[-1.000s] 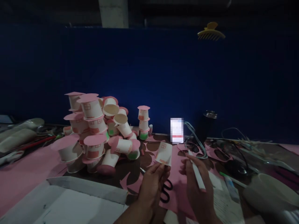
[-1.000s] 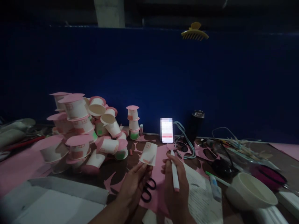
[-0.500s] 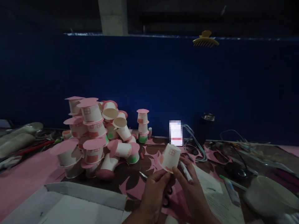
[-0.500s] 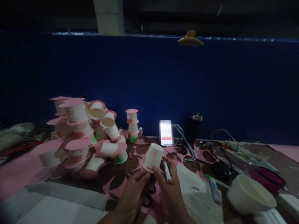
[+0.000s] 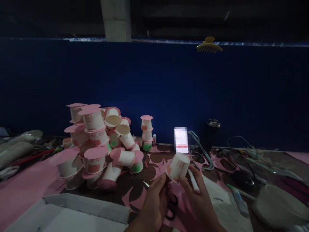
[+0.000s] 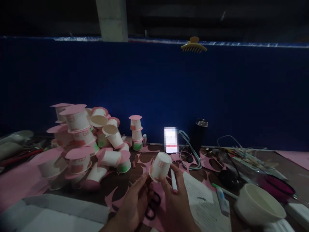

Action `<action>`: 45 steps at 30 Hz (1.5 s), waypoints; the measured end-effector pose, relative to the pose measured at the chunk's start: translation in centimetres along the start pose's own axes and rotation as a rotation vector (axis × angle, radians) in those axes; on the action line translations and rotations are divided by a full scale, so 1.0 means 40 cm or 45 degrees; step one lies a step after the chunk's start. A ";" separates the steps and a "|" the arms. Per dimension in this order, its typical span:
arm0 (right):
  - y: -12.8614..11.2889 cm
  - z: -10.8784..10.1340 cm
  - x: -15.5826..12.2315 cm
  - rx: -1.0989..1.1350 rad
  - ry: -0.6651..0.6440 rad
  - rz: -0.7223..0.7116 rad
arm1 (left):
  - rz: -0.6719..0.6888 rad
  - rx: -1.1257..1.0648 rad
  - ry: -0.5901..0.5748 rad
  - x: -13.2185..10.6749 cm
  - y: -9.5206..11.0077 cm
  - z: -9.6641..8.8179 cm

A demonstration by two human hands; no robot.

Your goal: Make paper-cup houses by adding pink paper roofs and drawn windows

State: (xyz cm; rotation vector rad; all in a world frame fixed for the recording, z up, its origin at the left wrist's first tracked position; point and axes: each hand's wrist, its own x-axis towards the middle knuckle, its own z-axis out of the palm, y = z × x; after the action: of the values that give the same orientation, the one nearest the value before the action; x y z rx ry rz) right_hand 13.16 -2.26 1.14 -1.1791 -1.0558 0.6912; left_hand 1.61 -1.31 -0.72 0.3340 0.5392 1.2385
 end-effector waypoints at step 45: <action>0.050 0.163 0.200 -0.459 -0.198 -0.119 | 0.787 2.936 -0.932 0.006 -0.064 -0.037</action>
State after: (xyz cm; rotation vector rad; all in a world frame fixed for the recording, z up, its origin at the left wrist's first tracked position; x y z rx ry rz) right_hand 10.39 7.86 1.72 -1.3889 -1.3985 0.5386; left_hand 2.87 -1.92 -3.32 2.8680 1.0053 0.3079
